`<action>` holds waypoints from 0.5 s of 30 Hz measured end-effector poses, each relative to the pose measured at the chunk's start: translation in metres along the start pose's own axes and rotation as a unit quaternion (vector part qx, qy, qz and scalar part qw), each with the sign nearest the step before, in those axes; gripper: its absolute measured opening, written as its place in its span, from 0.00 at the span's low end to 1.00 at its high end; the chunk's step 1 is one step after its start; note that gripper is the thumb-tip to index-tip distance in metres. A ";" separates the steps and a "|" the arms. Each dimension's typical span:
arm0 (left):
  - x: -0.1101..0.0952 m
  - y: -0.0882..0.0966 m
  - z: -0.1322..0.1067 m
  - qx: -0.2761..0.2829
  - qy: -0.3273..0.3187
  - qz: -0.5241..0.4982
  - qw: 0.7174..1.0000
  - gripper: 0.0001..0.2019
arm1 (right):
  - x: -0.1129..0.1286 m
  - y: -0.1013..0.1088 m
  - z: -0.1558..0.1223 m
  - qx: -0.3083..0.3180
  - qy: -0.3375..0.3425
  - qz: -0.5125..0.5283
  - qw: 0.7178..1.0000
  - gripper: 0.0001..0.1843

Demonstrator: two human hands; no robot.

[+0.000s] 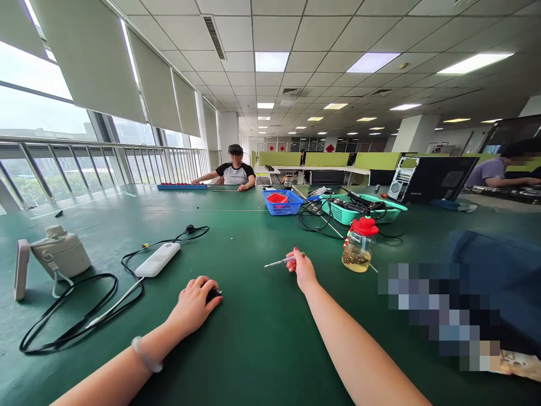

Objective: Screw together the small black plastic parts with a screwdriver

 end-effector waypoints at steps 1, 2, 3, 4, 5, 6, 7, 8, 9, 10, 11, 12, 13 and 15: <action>0.017 0.008 -0.008 -0.004 0.007 0.016 1.000 0.14 | -0.001 0.000 0.000 0.002 0.001 -0.001 1.000 0.26; 0.035 0.016 -0.014 -0.008 0.016 0.035 0.999 0.15 | -0.001 -0.001 0.000 0.003 0.001 -0.002 1.000 0.26; 0.053 0.024 -0.020 -0.012 0.022 0.054 0.998 0.17 | -0.002 -0.001 0.000 0.005 0.001 -0.003 1.000 0.26; 0.069 0.031 -0.023 -0.017 0.026 0.076 0.997 0.18 | -0.003 -0.001 0.001 0.007 0.001 -0.005 1.000 0.26; 0.086 0.039 -0.025 -0.022 0.033 0.100 0.994 0.19 | -0.003 -0.001 0.001 0.008 0.001 -0.007 1.000 0.26; 0.100 0.047 -0.026 -0.029 0.038 0.119 0.992 0.21 | -0.004 -0.001 0.001 0.009 0.001 -0.009 1.000 0.26; 0.112 0.055 -0.026 -0.036 0.044 0.127 0.990 0.23 | -0.004 -0.002 0.000 0.009 0.001 -0.010 1.000 0.26; 0.121 0.063 -0.025 -0.045 0.050 0.125 0.990 0.23 | -0.004 -0.002 0.000 0.010 0.002 -0.011 1.000 0.26; 0.128 0.071 -0.024 -0.055 0.058 0.114 0.990 0.23 | -0.003 -0.002 0.000 0.009 0.002 -0.011 1.000 0.27; 0.134 0.080 -0.024 -0.067 0.073 0.097 0.990 0.23 | -0.003 -0.002 -0.001 0.009 0.003 -0.011 1.000 0.27; 0.140 0.089 -0.024 -0.081 0.095 0.078 0.989 0.23 | -0.002 -0.001 -0.001 0.008 0.004 -0.010 1.000 0.27; 0.146 0.097 -0.025 -0.095 0.125 0.055 0.986 0.24 | -0.001 -0.001 -0.002 0.007 0.004 -0.008 1.000 0.27; 0.153 0.104 -0.028 -0.107 0.160 0.032 0.981 0.25 | 0.000 -0.002 -0.002 0.007 0.005 -0.006 1.000 0.27; 0.170 0.119 -0.038 -0.156 0.232 -0.009 0.960 0.26 | 0.002 -0.002 -0.003 0.005 0.004 -0.002 1.000 0.27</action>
Point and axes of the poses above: each hand's wrist, its own z-axis towards the middle knuckle, its own y-axis out of the back of the hand, x = y × z, the point moved 9 cm from there along z, towards the middle knuckle, and after that the axes turned 14 degrees about -x, right-handed, at the moved point
